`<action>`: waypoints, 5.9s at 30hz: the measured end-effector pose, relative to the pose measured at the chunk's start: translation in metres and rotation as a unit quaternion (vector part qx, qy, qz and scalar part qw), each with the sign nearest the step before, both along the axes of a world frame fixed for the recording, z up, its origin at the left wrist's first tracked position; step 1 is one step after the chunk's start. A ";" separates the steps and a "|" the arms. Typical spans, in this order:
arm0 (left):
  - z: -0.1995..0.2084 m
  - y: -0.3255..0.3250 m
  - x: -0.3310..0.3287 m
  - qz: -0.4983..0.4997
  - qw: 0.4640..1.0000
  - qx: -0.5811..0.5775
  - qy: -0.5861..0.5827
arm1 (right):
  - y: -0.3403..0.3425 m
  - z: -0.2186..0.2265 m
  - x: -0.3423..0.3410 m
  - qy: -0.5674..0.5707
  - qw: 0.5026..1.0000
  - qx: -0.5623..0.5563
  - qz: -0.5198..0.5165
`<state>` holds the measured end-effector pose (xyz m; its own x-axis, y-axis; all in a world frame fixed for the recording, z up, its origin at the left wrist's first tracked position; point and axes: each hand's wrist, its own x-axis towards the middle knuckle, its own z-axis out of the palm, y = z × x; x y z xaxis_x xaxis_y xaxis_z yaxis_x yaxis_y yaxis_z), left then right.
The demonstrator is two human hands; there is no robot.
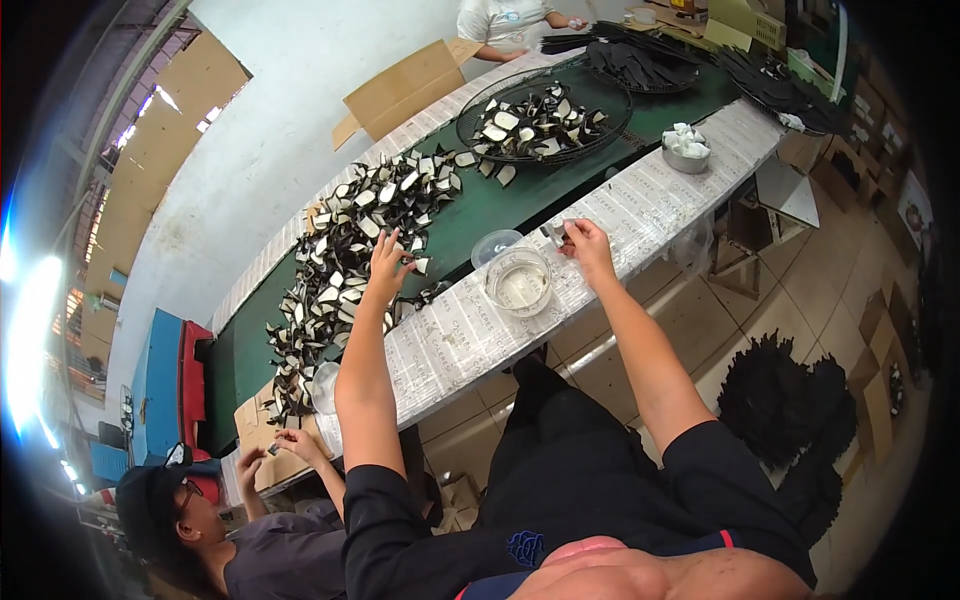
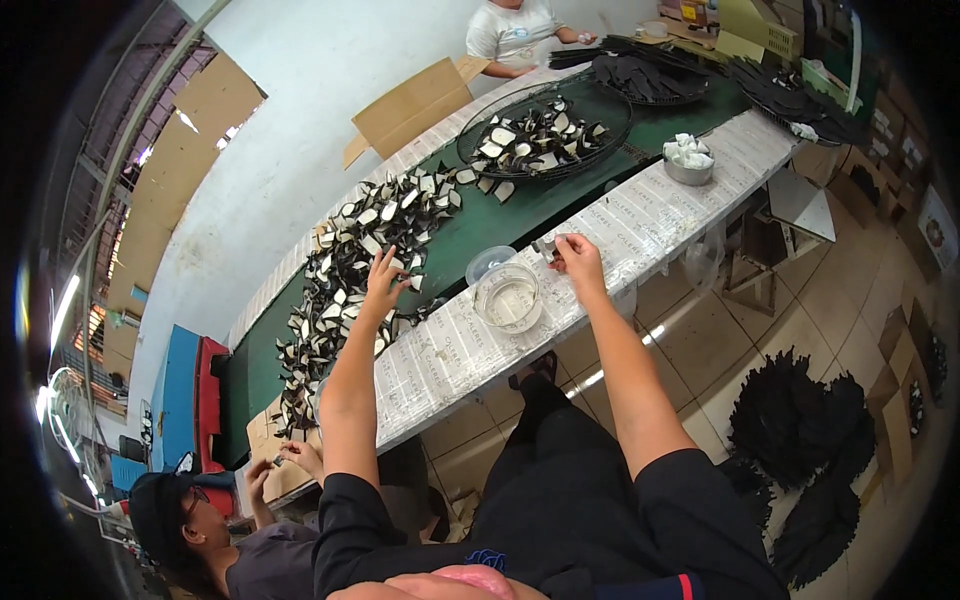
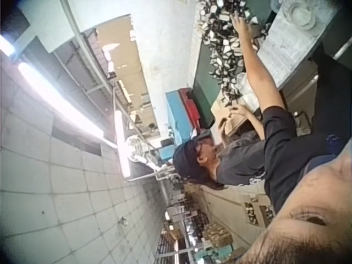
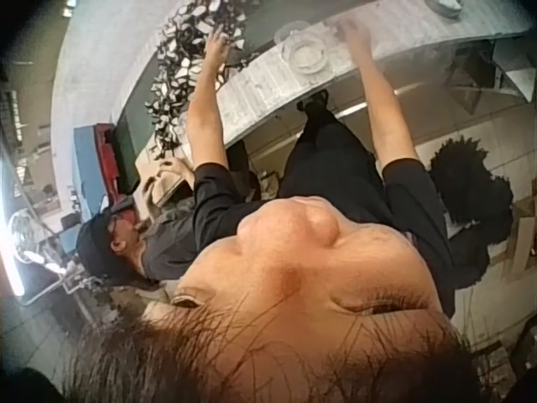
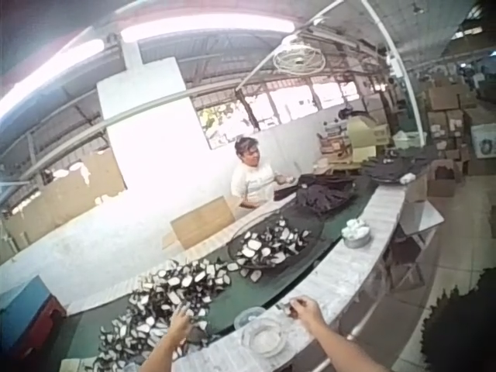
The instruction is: Assembling and gluing small components of a shoe.
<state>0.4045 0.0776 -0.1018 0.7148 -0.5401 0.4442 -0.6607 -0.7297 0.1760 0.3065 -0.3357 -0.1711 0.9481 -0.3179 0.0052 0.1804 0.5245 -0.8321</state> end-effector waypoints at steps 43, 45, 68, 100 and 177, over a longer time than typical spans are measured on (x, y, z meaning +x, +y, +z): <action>-0.008 -0.125 -0.332 0.035 0.527 -0.746 0.405 | 0.120 0.097 -0.236 -0.342 0.744 -0.574 -0.020; -0.004 -0.126 -0.335 0.033 0.528 -0.744 0.408 | 0.121 0.095 -0.237 -0.342 0.740 -0.578 -0.019; -0.005 -0.115 -0.337 0.048 0.480 -0.756 0.442 | 0.107 0.102 -0.231 -0.135 0.949 -0.237 0.159; -0.006 -0.124 -0.354 0.055 0.448 -0.776 0.440 | 0.101 0.122 -0.217 -0.243 0.801 -0.539 0.091; -0.025 -0.125 -0.356 0.063 0.433 -0.787 0.435 | 0.112 0.114 -0.231 -0.237 0.776 -0.569 0.132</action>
<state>0.0485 -0.0475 -0.1268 0.9612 0.0106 -0.2756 0.1819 0.7266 0.6625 0.0750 -0.2238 -0.0573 0.7851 0.3542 0.5081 0.6192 -0.4309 -0.6564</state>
